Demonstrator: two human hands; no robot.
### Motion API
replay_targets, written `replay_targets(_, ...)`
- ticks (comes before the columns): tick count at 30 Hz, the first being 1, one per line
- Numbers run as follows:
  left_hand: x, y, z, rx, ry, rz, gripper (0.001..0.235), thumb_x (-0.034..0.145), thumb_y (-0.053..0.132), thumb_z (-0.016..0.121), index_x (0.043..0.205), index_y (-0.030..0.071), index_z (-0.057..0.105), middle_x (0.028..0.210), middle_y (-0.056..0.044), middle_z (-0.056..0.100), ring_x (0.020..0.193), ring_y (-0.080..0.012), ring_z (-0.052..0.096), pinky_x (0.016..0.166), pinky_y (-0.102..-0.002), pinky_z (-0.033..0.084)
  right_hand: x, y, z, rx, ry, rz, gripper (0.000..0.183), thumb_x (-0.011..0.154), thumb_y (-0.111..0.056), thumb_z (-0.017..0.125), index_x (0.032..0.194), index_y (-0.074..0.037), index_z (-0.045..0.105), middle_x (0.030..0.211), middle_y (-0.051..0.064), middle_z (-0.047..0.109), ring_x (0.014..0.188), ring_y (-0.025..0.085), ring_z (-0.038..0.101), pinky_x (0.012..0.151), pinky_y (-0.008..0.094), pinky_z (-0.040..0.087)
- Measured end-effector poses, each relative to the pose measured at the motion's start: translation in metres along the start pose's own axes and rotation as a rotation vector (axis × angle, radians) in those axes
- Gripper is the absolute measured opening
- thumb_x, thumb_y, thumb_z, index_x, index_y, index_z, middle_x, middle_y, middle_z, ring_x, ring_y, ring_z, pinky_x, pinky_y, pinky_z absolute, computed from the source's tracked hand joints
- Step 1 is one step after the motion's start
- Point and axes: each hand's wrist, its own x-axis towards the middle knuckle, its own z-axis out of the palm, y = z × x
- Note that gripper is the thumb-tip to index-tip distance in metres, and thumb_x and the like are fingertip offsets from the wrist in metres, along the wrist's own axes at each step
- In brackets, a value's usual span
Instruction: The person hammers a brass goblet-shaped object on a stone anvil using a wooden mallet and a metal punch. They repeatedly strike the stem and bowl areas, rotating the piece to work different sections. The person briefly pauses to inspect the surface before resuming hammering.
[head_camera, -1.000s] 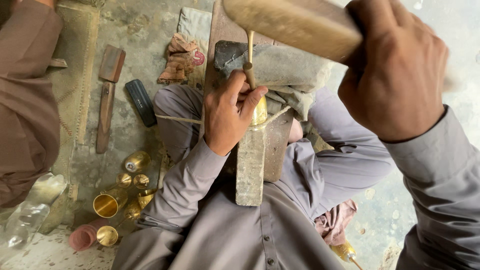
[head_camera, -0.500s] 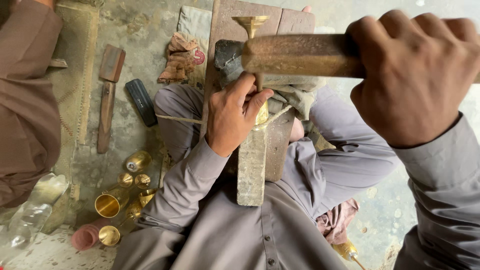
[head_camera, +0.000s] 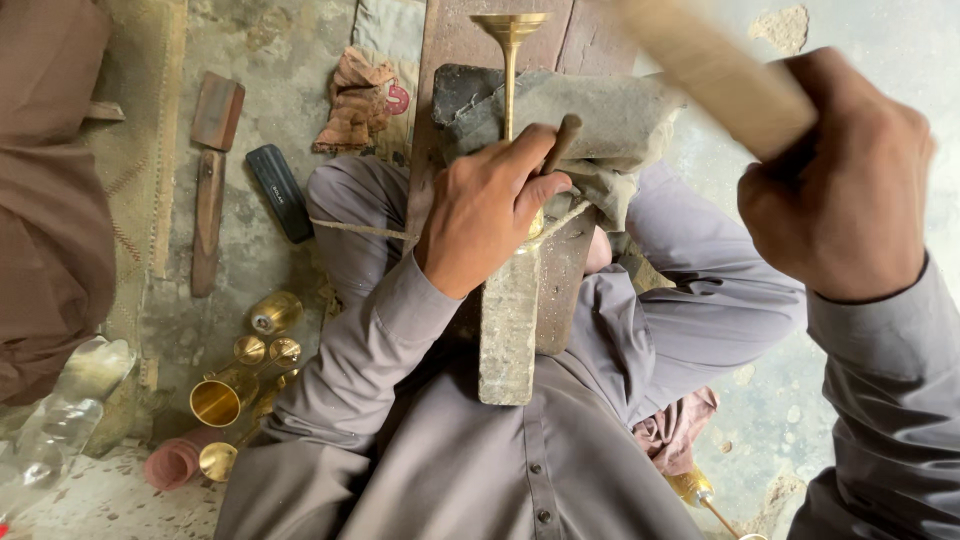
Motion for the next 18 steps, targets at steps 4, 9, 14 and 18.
replay_targets(4,0.013,-0.008,0.009,-0.017,-0.117,-0.070,0.026,0.101,0.027,0.071,0.111,0.006,0.059,0.073,-0.008,0.068,0.053,-0.0163,0.062,0.042,-0.032,0.044,-0.022,0.005,0.005,0.031,-0.113,0.079,0.009,0.097,-0.005,0.073,0.106,-0.004,0.074,0.076,0.010,0.072,0.042,0.019,0.055,0.039,0.033,0.041)
replay_targets(9,0.030,-0.029,-0.012,-0.105,-0.094,-0.170,0.032,0.104,0.031,0.071,0.115,0.007,0.053,0.083,-0.009,0.079,0.047,-0.0137,0.064,0.038,-0.030,0.041,-0.064,0.003,0.013,0.210,-0.052,0.151,0.022,0.096,-0.013,0.071,0.115,-0.002,0.069,0.092,0.014,0.072,0.057,0.020,0.062,0.051,0.030,0.047)
replay_targets(14,0.036,-0.029,-0.018,-0.189,-0.216,0.075,0.041,0.098,0.032,0.075,0.123,0.007,0.052,0.085,-0.016,0.076,0.076,-0.0245,0.078,0.055,-0.035,0.056,-0.073,0.010,0.047,0.195,-0.274,0.315,0.046,0.082,-0.028,0.087,0.110,0.004,0.069,0.076,0.017,0.071,0.057,0.028,0.067,0.054,0.038,0.052)
replay_targets(18,0.039,-0.023,-0.015,-0.137,-0.279,0.038,0.045,0.094,0.031,0.078,0.126,0.010,0.054,0.082,-0.016,0.074,0.079,-0.0328,0.078,0.062,-0.047,0.052,-0.073,0.013,0.048,0.606,-0.112,0.354,0.046,0.086,-0.007,0.082,0.121,0.010,0.059,0.093,0.021,0.070,0.086,0.029,0.072,0.076,0.039,0.058)
